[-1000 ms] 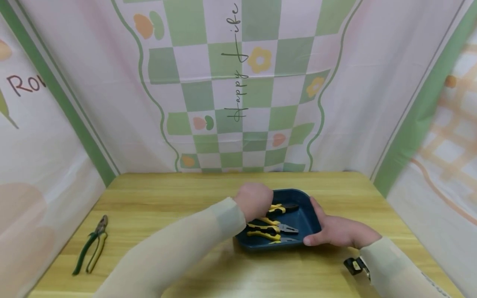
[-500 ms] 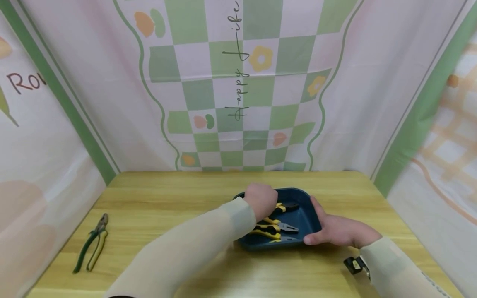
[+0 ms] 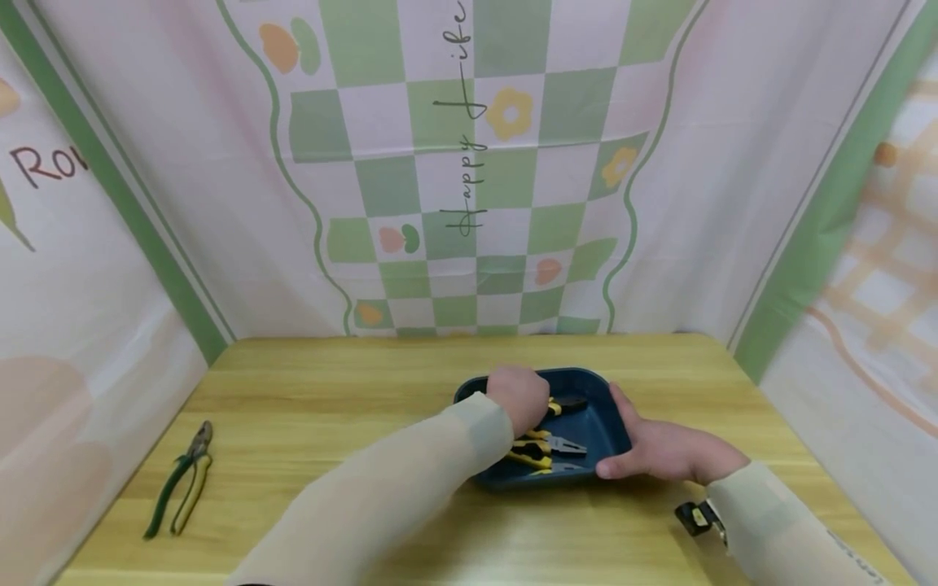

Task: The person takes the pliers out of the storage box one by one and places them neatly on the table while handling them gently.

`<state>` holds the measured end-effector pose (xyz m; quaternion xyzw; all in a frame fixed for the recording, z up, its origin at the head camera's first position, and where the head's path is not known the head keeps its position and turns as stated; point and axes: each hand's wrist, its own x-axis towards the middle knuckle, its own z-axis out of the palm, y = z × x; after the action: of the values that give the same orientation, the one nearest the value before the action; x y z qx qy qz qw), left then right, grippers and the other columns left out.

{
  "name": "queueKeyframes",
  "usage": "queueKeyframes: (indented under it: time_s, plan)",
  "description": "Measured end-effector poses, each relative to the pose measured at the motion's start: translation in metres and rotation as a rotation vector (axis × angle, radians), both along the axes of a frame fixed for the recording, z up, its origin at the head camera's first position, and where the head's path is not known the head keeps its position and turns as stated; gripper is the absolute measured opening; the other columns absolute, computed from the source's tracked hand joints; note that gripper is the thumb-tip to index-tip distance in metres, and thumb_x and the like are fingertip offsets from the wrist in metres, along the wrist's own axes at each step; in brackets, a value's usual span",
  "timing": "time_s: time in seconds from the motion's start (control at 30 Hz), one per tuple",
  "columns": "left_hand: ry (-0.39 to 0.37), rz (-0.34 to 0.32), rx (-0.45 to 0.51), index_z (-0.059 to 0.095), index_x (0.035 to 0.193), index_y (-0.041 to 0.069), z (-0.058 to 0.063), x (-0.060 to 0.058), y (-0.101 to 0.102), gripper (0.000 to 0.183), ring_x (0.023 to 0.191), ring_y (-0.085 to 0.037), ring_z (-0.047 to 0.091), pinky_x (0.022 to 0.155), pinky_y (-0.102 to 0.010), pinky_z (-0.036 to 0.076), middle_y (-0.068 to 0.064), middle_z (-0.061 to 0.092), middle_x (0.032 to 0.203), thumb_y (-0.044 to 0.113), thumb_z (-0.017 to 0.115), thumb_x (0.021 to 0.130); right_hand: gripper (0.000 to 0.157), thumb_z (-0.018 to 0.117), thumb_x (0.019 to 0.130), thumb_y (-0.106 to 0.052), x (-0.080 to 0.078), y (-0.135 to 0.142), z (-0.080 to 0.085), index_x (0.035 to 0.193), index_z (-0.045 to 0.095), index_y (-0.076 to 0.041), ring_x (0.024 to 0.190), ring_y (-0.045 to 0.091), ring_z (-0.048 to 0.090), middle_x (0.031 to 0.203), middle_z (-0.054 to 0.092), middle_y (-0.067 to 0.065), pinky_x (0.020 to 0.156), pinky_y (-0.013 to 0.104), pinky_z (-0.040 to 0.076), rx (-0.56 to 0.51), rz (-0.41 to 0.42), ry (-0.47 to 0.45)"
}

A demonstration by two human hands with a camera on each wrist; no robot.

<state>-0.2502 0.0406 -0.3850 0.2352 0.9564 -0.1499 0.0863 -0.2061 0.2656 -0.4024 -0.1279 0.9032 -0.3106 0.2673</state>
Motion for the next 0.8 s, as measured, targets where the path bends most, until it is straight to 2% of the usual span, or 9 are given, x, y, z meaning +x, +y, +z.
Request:
queueKeyframes:
  time_s: [0.23,0.37,0.47,0.63,0.8]
  plan:
    - [-0.03,0.036,0.006,0.069,0.077,0.022,-0.002,-0.003,0.002,0.034,0.05,-0.012,0.043,0.045,-0.029,0.036,0.005,0.058,0.064,0.03,0.051,0.105,0.128,0.077,0.086,-0.046,0.0,-0.001,0.001,0.152,-0.025,-0.004,0.114,0.036,0.056,0.143,0.031,0.045,0.101,0.059,0.035,-0.012,0.008,0.006]
    - [-0.035,0.033,-0.001,0.071,0.08,0.021,-0.003,-0.004,0.006,0.034,0.053,-0.011,0.048,0.046,-0.028,0.042,0.005,0.059,0.066,0.031,0.051,0.105,0.128,0.077,0.086,-0.046,0.0,-0.001,0.003,0.152,-0.025,-0.004,0.11,0.034,0.058,0.14,0.035,0.045,0.101,0.06,0.035,-0.012,0.007,0.005]
    - [-0.011,0.023,-0.002,0.071,0.079,0.022,-0.002,0.0,0.01,0.037,0.055,-0.01,0.051,0.048,-0.028,0.045,0.006,0.06,0.066,0.036,0.049,0.106,0.128,0.077,0.086,-0.045,0.0,-0.001,0.002,0.152,-0.025,-0.005,0.109,0.034,0.059,0.138,0.038,0.044,0.101,0.06,0.035,-0.015,0.001,-0.003]
    - [0.02,-0.004,-0.026,0.072,0.08,0.023,0.003,0.009,0.017,0.035,0.06,-0.008,0.053,0.051,-0.026,0.048,0.007,0.061,0.07,0.038,0.051,0.105,0.128,0.077,0.087,-0.045,0.001,0.0,0.001,0.151,-0.026,-0.005,0.113,0.035,0.057,0.144,0.029,0.046,0.102,0.06,0.034,-0.034,0.005,-0.018]
    - [0.004,-0.014,-0.054,0.073,0.084,0.025,0.001,0.01,0.02,0.027,0.062,-0.008,0.055,0.055,-0.026,0.05,0.006,0.063,0.074,0.033,0.055,0.103,0.127,0.076,0.087,-0.044,0.001,0.001,0.0,0.151,-0.027,-0.004,0.114,0.035,0.056,0.147,0.021,0.046,0.102,0.06,0.033,-0.044,0.01,-0.023]
